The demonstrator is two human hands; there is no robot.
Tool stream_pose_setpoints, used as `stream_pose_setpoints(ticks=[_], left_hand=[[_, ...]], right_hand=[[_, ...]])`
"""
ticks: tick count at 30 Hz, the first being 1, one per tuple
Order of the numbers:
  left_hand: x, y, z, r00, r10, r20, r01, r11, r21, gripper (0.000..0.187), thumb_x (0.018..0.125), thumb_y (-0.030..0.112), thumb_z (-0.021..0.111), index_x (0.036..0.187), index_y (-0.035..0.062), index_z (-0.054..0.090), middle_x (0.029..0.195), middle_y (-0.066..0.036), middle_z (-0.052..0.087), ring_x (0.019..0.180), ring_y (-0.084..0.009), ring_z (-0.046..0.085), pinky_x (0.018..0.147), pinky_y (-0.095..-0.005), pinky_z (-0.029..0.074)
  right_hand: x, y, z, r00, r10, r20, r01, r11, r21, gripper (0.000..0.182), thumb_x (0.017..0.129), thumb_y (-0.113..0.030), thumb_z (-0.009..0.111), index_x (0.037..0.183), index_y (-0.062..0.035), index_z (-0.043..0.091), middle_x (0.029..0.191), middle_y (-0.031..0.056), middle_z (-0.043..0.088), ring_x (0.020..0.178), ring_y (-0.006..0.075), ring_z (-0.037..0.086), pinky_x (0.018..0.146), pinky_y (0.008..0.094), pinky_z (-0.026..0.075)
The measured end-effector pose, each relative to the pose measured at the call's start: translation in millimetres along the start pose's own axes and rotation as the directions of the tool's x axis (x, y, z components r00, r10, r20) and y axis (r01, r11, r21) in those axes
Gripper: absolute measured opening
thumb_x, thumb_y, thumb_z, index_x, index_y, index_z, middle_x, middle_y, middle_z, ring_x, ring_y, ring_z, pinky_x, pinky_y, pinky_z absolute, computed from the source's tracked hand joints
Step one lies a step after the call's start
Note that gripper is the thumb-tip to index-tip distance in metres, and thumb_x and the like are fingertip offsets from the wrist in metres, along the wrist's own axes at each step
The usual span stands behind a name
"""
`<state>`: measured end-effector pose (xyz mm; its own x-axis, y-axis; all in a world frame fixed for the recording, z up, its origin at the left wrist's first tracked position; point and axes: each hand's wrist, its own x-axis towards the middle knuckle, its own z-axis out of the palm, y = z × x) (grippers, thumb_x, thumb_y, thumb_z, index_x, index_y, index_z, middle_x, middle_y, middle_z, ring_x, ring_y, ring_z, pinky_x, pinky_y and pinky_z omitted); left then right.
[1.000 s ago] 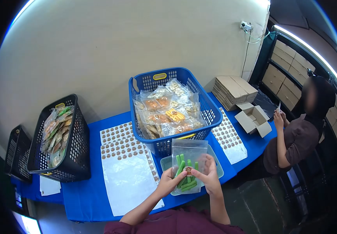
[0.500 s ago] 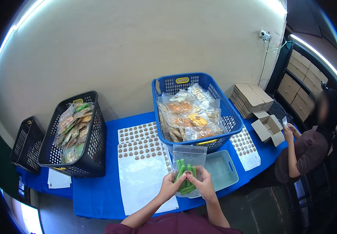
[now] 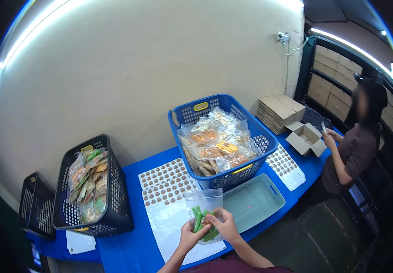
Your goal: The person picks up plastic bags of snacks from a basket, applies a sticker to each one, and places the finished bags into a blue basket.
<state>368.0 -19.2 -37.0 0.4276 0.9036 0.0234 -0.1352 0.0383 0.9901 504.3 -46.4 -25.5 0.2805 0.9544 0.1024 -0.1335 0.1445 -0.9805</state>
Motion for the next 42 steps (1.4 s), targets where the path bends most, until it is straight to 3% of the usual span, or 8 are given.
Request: stream_pose_setpoints(ticks=[11,15,23,29,32,37,40,42], left_hand=[[-39,-2,-31,0.994,-0.105,0.033,0.108,0.988,-0.11,0.029,0.078,0.01,0.065,0.101,-0.0028,0.055,0.092,-0.007,0.061,0.081,-0.0113,0.057,0.071,-0.0238,0.047],[-46,-15,-42,0.998,-0.062,0.028,0.063,0.998,-0.032,0.026,0.076,0.012,0.067,0.096,-0.0029,0.057,0.087,-0.007,0.062,0.077,-0.0103,0.057,0.069,-0.0235,0.047],[-53,-10,-56,0.991,-0.02,0.132,0.012,0.998,0.067,0.032,0.077,0.015,0.067,0.101,-0.0041,0.055,0.087,-0.008,0.062,0.078,-0.0106,0.057,0.069,-0.0249,0.047],[-57,-14,-67,0.983,-0.124,0.138,0.123,0.992,0.011,0.03,0.078,0.016,0.065,0.098,-0.0035,0.054,0.089,-0.008,0.06,0.081,-0.0098,0.055,0.07,-0.0247,0.046],[-54,-14,-70,0.994,0.045,0.098,-0.067,0.968,0.243,0.027,0.079,0.019,0.065,0.091,-0.0026,0.054,0.083,-0.006,0.058,0.076,-0.0091,0.054,0.066,-0.0235,0.044],[-61,-37,-63,0.991,-0.025,0.132,0.028,0.999,-0.023,0.024,0.079,0.019,0.064,0.086,-0.0016,0.052,0.076,-0.005,0.055,0.071,-0.0078,0.05,0.061,-0.0227,0.042],[-64,-27,-57,0.993,-0.022,0.12,0.033,0.996,-0.083,0.023,0.08,0.017,0.064,0.085,-0.0013,0.052,0.075,-0.005,0.055,0.069,-0.0075,0.049,0.06,-0.0227,0.041],[-63,-26,-59,0.996,0.003,0.088,0.004,0.997,-0.079,0.022,0.08,0.017,0.063,0.084,-0.0012,0.052,0.074,-0.004,0.054,0.068,-0.0073,0.049,0.059,-0.0226,0.041]], right_hand=[[-37,14,32,0.993,0.081,0.085,-0.093,0.986,0.139,0.016,0.081,-0.015,0.062,0.087,-0.0007,0.059,0.081,0.0021,0.059,0.079,0.0068,0.053,0.072,0.0208,0.042],[-45,26,35,0.996,0.091,-0.007,-0.091,0.996,0.017,0.016,0.08,-0.013,0.063,0.086,0.0013,0.06,0.08,0.0036,0.061,0.074,0.0082,0.055,0.07,0.0224,0.044],[-61,45,55,0.98,0.068,-0.185,-0.038,0.987,0.158,0.015,0.081,-0.014,0.062,0.082,0.0007,0.06,0.075,0.0033,0.061,0.069,0.0079,0.055,0.065,0.0216,0.042],[-76,48,74,0.955,0.012,-0.295,-0.025,0.999,-0.039,0.015,0.081,-0.014,0.062,0.077,0.0009,0.06,0.072,0.0045,0.061,0.068,0.0083,0.056,0.063,0.0221,0.044],[-83,42,80,0.937,-0.078,-0.34,0.024,0.987,-0.16,0.016,0.081,-0.013,0.062,0.077,0.0018,0.059,0.072,0.0046,0.061,0.066,0.0083,0.056,0.062,0.0218,0.043],[-92,53,77,0.901,0.014,-0.433,-0.056,0.995,-0.085,0.02,0.084,-0.017,0.059,0.076,0.001,0.058,0.069,0.0014,0.058,0.065,0.0059,0.052,0.06,0.0211,0.042],[-93,59,67,0.914,0.125,-0.386,-0.083,0.989,0.123,0.023,0.088,-0.022,0.054,0.079,-0.001,0.057,0.072,0.0009,0.058,0.065,0.0047,0.052,0.06,0.0193,0.042],[-91,58,67,0.94,0.113,-0.323,-0.092,0.993,0.079,0.025,0.088,-0.024,0.052,0.081,-0.0009,0.057,0.075,0.0017,0.059,0.068,0.0054,0.052,0.062,0.0197,0.042]])
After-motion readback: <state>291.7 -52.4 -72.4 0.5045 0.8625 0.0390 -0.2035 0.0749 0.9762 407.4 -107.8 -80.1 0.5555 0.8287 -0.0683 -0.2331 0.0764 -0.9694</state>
